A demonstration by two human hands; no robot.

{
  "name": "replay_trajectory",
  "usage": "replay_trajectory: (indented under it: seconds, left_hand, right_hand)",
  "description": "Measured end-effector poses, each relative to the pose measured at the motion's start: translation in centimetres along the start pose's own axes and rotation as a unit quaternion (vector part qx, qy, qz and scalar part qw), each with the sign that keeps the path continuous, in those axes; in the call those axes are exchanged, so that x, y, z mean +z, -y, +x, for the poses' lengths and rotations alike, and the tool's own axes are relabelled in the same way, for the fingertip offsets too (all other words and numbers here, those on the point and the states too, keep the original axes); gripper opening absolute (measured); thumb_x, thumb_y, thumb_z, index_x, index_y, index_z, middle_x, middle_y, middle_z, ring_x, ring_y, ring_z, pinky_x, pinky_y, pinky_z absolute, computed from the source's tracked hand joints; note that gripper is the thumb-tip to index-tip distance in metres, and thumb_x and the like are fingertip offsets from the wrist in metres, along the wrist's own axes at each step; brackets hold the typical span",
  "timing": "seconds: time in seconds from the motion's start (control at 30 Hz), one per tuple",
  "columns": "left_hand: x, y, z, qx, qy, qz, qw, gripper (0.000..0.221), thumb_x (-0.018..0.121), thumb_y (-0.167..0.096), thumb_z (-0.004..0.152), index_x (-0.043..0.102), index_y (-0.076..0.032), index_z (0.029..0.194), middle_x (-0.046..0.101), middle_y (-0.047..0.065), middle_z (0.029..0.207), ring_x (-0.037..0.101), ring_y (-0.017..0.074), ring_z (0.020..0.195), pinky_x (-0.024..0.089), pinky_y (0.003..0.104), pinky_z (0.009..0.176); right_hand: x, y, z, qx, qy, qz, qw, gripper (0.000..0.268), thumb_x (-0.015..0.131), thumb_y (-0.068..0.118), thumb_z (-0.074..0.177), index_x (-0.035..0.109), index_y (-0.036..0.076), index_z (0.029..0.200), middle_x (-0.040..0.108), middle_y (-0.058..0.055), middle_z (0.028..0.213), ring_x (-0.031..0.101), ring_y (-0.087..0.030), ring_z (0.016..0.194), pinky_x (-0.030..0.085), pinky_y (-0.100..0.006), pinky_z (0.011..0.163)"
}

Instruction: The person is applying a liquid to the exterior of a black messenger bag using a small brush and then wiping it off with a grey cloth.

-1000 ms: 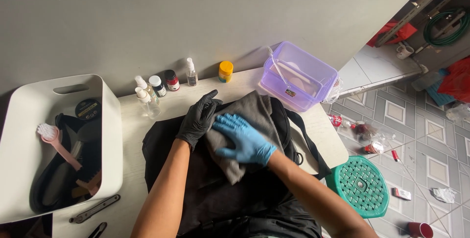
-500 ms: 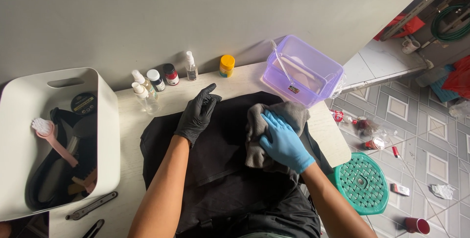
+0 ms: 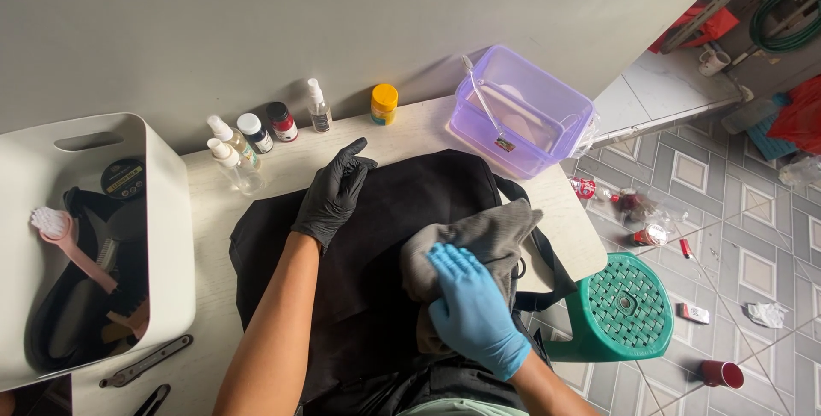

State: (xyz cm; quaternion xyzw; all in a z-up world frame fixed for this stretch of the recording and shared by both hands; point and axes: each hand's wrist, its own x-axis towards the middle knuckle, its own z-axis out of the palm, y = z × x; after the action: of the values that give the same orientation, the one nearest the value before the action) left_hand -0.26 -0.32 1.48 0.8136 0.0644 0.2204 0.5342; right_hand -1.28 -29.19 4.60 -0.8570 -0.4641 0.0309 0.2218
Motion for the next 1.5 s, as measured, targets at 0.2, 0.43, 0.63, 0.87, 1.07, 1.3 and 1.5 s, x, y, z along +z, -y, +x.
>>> replay_trajectory:
  seconds: [0.2,0.43,0.63,0.87,1.07,1.3,1.5]
  left_hand:
    - [0.0,-0.3,0.1,-0.010,0.007,0.016,1.000,0.044,0.054,-0.019,0.101,0.052,-0.007,0.144,0.078,0.007,0.110,0.074,0.0205,0.108,0.054,0.033,0.099]
    - [-0.3,-0.8,0.0,-0.012,0.019,0.016,1.000,0.043,0.051,-0.022,0.102,0.052,-0.008,0.143,0.079,0.009,0.111,0.074,0.0223,0.110,0.053,0.034,0.099]
    - [0.0,0.3,0.1,-0.001,0.005,0.008,1.000,0.042,0.055,-0.019,0.102,0.054,-0.007,0.142,0.078,0.008,0.109,0.074,0.0207,0.109,0.054,0.033,0.100]
    - [-0.2,-0.1,0.1,-0.014,0.014,0.007,1.000,0.044,0.055,-0.021,0.102,0.053,-0.007,0.143,0.078,0.007,0.110,0.074,0.0212,0.109,0.054,0.033,0.101]
    - [-0.2,-0.5,0.0,0.000,0.019,0.007,1.000,0.043,0.055,-0.019,0.102,0.053,-0.007,0.144,0.077,0.009,0.112,0.074,0.0216,0.112,0.053,0.033,0.103]
    - [0.0,0.3,0.1,0.062,0.000,0.062,0.996,0.044,0.057,-0.013,0.103,0.057,-0.010,0.147,0.077,0.009,0.109,0.072,0.0284,0.107,0.056,0.045,0.095]
    - [0.4,-2.3,-0.1,-0.008,0.021,0.042,0.999,0.041,0.049,-0.018,0.105,0.052,-0.007,0.144,0.076,0.009,0.114,0.072,0.0212,0.110,0.051,0.033,0.099]
  right_hand:
    - [0.7,1.3,4.0,-0.159,0.079,0.085,0.980,0.076,0.057,0.022,0.065,0.058,0.004,0.139,0.055,-0.019,0.148,0.044,-0.040,0.143,0.022,-0.056,0.122]
    - [0.9,-3.6,10.1,-0.104,-0.034,0.081,0.991,0.066,0.062,0.023,0.072,0.060,0.000,0.135,0.063,-0.023,0.137,0.055,-0.040,0.134,0.041,-0.047,0.114]
    - [1.4,-7.7,5.9,0.069,-0.013,-0.035,0.997,0.065,0.060,0.036,0.087,0.055,0.004,0.143,0.055,-0.019,0.148,0.051,-0.037,0.137,0.038,-0.048,0.115]
    - [-6.6,-6.5,-2.4,0.044,0.071,0.111,0.990,0.010,0.052,0.013,0.081,0.060,0.006,0.083,0.073,-0.014,0.087,0.066,-0.034,0.077,0.049,-0.047,0.075]
    - [-8.4,-26.7,-22.1,0.150,0.008,0.191,0.970,0.046,0.048,0.031,0.094,0.073,0.012,0.128,0.058,-0.003,0.140,0.052,-0.018,0.138,0.036,-0.039,0.121]
    - [-13.7,-35.7,-33.0,0.421,-0.364,0.156,0.816,0.019,0.053,0.021,0.116,0.057,0.005,0.109,0.053,-0.012,0.112,0.049,-0.025,0.104,0.038,-0.043,0.089]
    - [-12.9,-35.3,-30.1,0.447,-0.390,-0.020,0.805,0.017,0.045,0.015,0.112,0.058,0.004,0.109,0.055,-0.014,0.099,0.049,-0.028,0.090,0.038,-0.047,0.074]
